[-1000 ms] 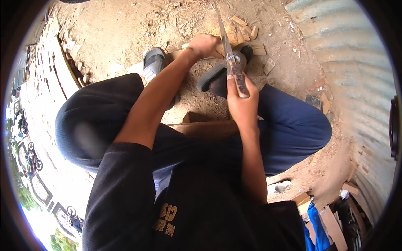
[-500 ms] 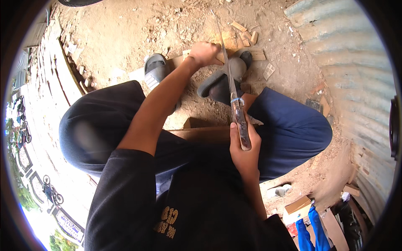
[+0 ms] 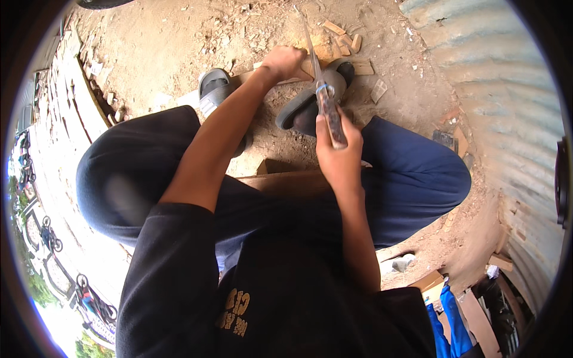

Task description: The person sits on the ground and uses a hand saw to cut small wooden blocks into smaller pieces. They hold the wood with one hand and saw with the other, occasionally pausing to inspect the cut pieces.

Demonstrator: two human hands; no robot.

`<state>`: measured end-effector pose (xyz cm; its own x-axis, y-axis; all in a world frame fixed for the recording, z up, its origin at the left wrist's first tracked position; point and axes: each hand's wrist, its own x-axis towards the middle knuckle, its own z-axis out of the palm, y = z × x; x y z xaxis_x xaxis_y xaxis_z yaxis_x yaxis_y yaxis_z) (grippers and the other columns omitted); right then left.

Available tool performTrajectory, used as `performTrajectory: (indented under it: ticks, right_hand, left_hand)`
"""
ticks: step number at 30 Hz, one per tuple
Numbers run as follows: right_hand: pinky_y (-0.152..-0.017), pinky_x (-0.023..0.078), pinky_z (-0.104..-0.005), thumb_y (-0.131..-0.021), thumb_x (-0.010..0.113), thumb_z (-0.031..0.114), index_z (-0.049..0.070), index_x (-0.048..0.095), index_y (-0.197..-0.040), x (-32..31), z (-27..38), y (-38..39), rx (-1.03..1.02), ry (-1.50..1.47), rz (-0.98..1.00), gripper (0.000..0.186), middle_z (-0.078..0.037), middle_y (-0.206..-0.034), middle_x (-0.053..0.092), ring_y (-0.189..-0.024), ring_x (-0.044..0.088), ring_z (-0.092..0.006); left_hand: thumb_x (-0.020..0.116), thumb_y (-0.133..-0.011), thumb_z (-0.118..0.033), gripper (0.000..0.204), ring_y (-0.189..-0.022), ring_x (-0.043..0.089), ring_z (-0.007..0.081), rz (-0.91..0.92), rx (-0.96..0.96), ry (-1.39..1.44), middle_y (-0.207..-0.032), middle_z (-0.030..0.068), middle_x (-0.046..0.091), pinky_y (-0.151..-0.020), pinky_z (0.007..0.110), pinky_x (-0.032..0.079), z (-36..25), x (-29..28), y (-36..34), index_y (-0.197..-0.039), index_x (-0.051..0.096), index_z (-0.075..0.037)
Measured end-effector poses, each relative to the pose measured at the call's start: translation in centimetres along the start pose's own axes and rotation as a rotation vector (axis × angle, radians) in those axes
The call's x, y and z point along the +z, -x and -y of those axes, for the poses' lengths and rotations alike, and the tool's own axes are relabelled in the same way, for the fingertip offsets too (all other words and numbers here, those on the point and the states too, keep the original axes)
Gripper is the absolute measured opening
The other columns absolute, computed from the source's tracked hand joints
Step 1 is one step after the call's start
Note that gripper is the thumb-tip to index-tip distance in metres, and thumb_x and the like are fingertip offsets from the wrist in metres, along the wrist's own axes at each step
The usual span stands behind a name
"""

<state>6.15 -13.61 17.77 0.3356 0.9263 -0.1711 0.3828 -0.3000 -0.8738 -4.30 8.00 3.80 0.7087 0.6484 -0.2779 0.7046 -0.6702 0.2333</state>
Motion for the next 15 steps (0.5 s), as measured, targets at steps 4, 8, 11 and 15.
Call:
performTrajectory:
  ticks: [4,8,11,15]
  right_hand:
    - [-0.075,0.050,-0.0279,-0.095,0.060,0.006,-0.007,0.061,-0.120,-2.7,0.2,4.6,-0.104,-0.058,-0.048,0.028,-0.013,-0.091,0.070,-0.082,0.065,-0.0132]
    - [-0.088,0.052,-0.0353,-0.093,0.060,0.004,-0.004,0.059,-0.124,-2.5,1.7,4.2,0.055,-0.082,0.011,0.032,-0.023,-0.110,0.068,-0.106,0.067,-0.0324]
    - [-0.084,0.052,-0.0346,-0.094,0.060,0.007,-0.004,0.059,-0.124,-1.9,1.9,1.4,0.174,-0.072,0.110,0.032,-0.023,-0.109,0.068,-0.103,0.068,-0.0339]
    - [-0.085,0.053,-0.0368,-0.093,0.060,0.003,-0.004,0.056,-0.129,-4.0,2.5,6.9,-0.030,-0.055,-0.009,0.037,-0.026,-0.111,0.067,-0.105,0.069,-0.0290]
  left_hand:
    - [0.069,-0.078,-0.062,0.058,-0.078,0.071,0.0289,-0.097,0.049,-0.036,-0.084,0.0132,0.071,-0.071,0.039,0.057,0.1,1.5,1.0,-0.101,0.061,-0.008]
    - [0.064,-0.076,-0.070,0.069,-0.078,0.071,0.0244,-0.029,0.006,-0.100,-0.083,0.0094,0.071,-0.070,0.037,0.057,-0.5,1.5,1.2,-0.102,0.062,-0.006]
    - [0.063,-0.076,-0.071,0.069,-0.077,0.071,0.0244,-0.054,-0.010,-0.112,-0.083,0.0095,0.071,-0.069,0.037,0.057,-0.8,1.5,1.5,-0.100,0.063,-0.006]
    - [0.069,-0.077,-0.064,0.063,-0.075,0.071,0.0272,-0.081,0.005,-0.056,-0.082,0.0123,0.070,-0.064,0.038,0.057,-1.1,1.5,1.8,-0.097,0.060,-0.005]
